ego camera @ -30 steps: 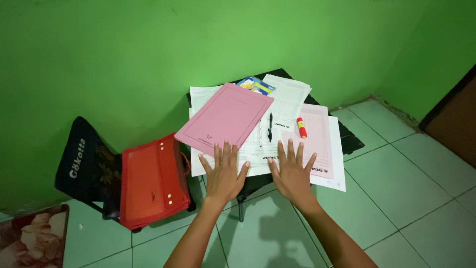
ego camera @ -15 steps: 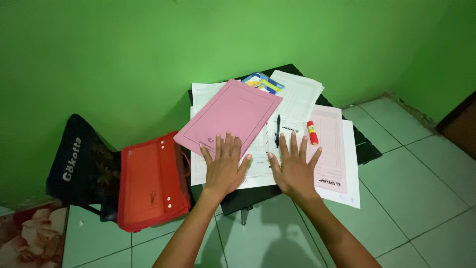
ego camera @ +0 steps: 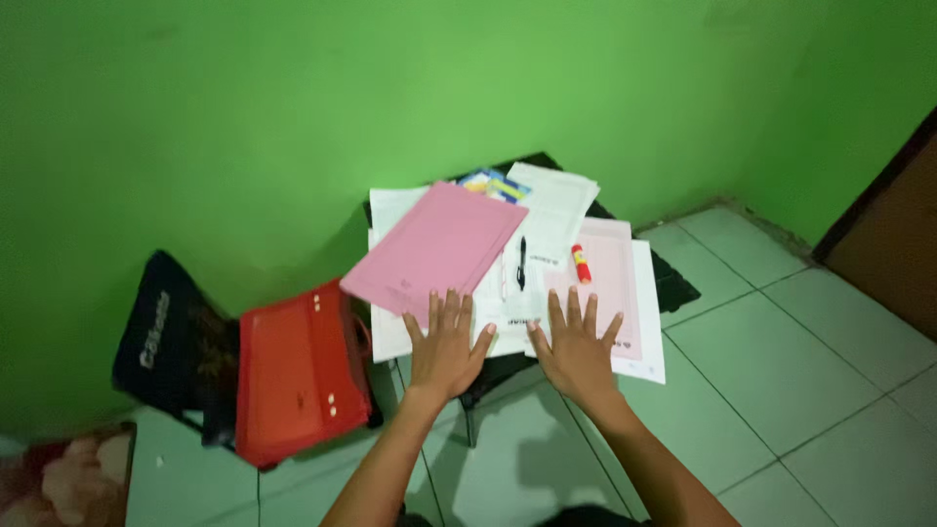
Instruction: The person organizes stationery items on a small table. They place a pen and a glue stick into a red pencil case, then close it. They also place a small notebook into the pencil case and arrange several sheets of paper and a pink folder on the table.
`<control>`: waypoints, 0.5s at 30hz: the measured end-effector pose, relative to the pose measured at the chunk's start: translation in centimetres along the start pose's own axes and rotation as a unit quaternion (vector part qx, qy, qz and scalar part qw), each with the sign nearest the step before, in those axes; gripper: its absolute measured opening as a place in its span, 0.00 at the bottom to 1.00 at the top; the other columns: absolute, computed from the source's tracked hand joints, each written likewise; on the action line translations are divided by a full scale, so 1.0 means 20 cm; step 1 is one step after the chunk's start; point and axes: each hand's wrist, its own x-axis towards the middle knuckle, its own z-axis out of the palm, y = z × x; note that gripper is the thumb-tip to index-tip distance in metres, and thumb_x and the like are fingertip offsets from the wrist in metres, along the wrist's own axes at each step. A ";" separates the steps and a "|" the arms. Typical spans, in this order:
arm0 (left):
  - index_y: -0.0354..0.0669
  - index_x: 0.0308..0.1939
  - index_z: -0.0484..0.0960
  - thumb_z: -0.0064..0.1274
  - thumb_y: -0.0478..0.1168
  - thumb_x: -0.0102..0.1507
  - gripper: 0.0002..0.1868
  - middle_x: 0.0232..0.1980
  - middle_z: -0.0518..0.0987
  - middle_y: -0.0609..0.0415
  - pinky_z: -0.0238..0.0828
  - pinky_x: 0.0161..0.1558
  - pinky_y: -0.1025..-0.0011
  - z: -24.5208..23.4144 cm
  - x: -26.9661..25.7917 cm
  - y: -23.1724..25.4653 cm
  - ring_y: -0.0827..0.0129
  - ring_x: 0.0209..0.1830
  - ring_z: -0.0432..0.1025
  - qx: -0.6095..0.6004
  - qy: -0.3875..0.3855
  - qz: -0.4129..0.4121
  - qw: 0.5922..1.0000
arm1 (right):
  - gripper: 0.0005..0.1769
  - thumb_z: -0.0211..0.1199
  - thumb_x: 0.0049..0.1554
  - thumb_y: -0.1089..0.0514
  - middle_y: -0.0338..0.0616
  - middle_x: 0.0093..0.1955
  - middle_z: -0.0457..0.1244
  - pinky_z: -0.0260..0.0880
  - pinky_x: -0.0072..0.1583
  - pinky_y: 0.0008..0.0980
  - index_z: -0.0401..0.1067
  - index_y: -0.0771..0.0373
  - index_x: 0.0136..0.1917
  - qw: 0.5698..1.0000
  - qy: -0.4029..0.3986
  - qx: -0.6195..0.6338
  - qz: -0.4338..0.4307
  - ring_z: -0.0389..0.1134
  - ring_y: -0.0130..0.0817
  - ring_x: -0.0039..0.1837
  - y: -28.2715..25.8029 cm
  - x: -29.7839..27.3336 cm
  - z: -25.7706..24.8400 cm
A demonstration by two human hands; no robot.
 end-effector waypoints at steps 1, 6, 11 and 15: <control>0.41 0.77 0.54 0.30 0.65 0.69 0.41 0.81 0.48 0.41 0.24 0.70 0.28 0.01 -0.01 -0.01 0.46 0.82 0.36 0.002 0.002 0.001 1.000 | 0.42 0.38 0.65 0.31 0.59 0.84 0.36 0.18 0.73 0.77 0.45 0.56 0.82 1.000 0.002 -0.013 -0.012 0.28 0.63 0.83 0.00 0.00 0.00; 0.41 0.76 0.58 0.34 0.63 0.68 0.39 0.80 0.52 0.41 0.25 0.69 0.25 0.00 0.11 -0.06 0.44 0.82 0.38 -0.019 0.033 0.020 0.999 | 0.42 0.39 0.64 0.32 0.60 0.83 0.37 0.18 0.71 0.77 0.45 0.59 0.82 0.999 0.020 0.003 -0.036 0.27 0.64 0.84 -0.04 0.11 0.00; 0.38 0.75 0.59 0.35 0.61 0.70 0.37 0.80 0.52 0.37 0.26 0.69 0.25 -0.02 0.30 -0.12 0.39 0.82 0.38 -0.040 0.046 0.026 0.998 | 0.42 0.39 0.63 0.33 0.58 0.84 0.36 0.15 0.72 0.75 0.43 0.57 0.82 0.999 -0.016 0.013 -0.032 0.25 0.60 0.84 -0.11 0.35 0.02; 0.37 0.75 0.59 0.35 0.60 0.70 0.37 0.80 0.51 0.36 0.25 0.69 0.25 -0.05 0.36 -0.12 0.39 0.82 0.37 -0.026 0.041 0.022 0.999 | 0.42 0.38 0.64 0.32 0.60 0.83 0.34 0.13 0.71 0.75 0.41 0.57 0.82 0.999 -0.028 0.008 -0.039 0.24 0.62 0.83 -0.16 0.44 0.00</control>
